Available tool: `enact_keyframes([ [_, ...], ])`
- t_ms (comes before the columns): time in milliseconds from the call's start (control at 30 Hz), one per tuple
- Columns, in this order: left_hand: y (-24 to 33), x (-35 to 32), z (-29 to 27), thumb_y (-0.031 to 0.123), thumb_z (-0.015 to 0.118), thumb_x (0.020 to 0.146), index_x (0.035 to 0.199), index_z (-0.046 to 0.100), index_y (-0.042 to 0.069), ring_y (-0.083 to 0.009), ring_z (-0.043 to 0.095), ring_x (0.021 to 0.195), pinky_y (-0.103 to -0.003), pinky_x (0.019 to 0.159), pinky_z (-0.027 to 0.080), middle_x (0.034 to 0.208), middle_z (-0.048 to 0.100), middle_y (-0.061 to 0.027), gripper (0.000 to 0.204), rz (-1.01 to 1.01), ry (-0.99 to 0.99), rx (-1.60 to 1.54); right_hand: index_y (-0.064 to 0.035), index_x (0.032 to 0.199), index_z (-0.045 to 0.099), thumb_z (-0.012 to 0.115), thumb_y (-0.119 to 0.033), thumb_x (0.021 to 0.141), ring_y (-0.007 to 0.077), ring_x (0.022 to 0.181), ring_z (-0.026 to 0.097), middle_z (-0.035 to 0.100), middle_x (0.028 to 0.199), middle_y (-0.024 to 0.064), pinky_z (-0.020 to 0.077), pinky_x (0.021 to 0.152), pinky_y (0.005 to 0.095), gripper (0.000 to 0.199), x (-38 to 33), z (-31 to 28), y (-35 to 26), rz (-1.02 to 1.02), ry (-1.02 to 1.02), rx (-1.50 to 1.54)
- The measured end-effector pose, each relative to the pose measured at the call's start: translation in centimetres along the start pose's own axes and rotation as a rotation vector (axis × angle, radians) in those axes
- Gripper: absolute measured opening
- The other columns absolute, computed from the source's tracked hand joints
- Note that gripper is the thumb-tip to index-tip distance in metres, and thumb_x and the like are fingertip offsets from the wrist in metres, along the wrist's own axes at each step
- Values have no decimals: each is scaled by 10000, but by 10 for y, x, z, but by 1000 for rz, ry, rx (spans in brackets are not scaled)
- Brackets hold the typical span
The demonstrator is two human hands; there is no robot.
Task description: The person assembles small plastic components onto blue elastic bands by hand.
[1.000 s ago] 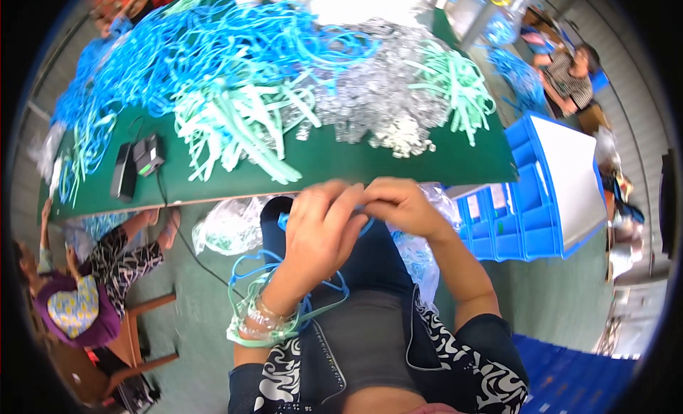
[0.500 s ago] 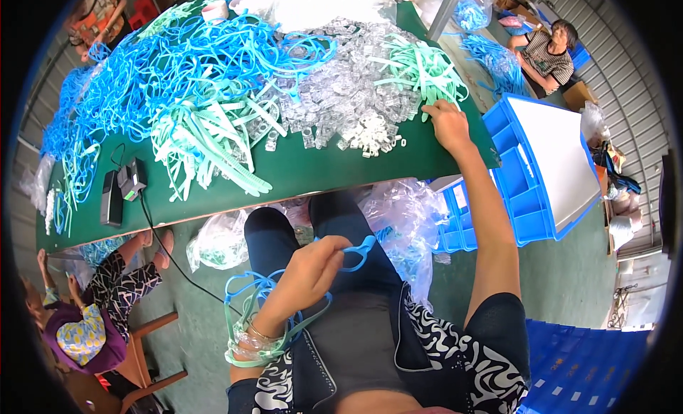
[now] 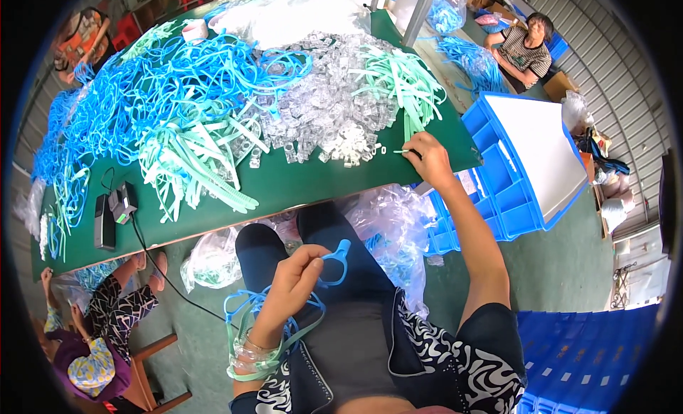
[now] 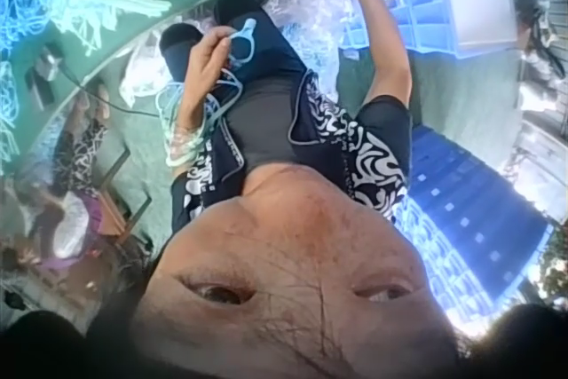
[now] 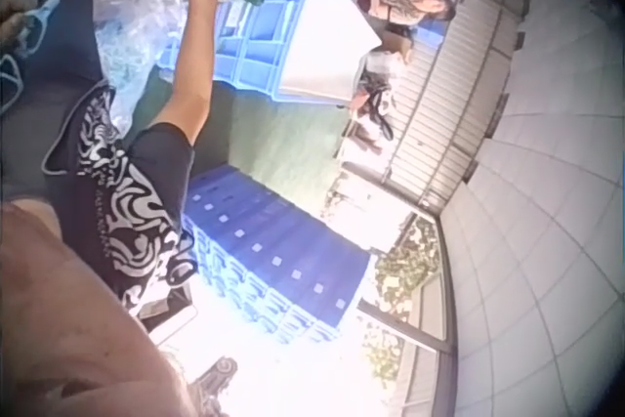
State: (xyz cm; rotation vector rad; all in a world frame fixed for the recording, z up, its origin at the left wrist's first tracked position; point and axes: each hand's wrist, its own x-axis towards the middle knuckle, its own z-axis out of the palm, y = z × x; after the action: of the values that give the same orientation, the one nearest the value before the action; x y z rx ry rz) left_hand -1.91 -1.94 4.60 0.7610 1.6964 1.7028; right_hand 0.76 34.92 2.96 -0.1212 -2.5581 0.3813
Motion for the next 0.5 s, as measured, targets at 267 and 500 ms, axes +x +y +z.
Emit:
enact_keyframes([
  [267, -9, 0, -1, 110, 496, 920, 1056, 560, -21, -59, 495, 646, -207, 602, 420, 739, 540, -2, 200, -29, 23, -52, -38, 862, 624, 608, -47, 801, 263, 829, 583, 603, 899, 103, 467, 763, 329, 64, 2, -21, -22, -26, 342, 62],
  [500, -25, 7, -3, 101, 475, 922, 1142, 518, 3, -61, 500, 620, -194, 557, 391, 749, 542, -3, 244, -31, 131, -334, -5, 987, 527, 451, -67, 937, 102, 743, 541, 568, 864, 72, 436, 664, 237, 109, -12, -29, -101, 232, 224, 872],
])
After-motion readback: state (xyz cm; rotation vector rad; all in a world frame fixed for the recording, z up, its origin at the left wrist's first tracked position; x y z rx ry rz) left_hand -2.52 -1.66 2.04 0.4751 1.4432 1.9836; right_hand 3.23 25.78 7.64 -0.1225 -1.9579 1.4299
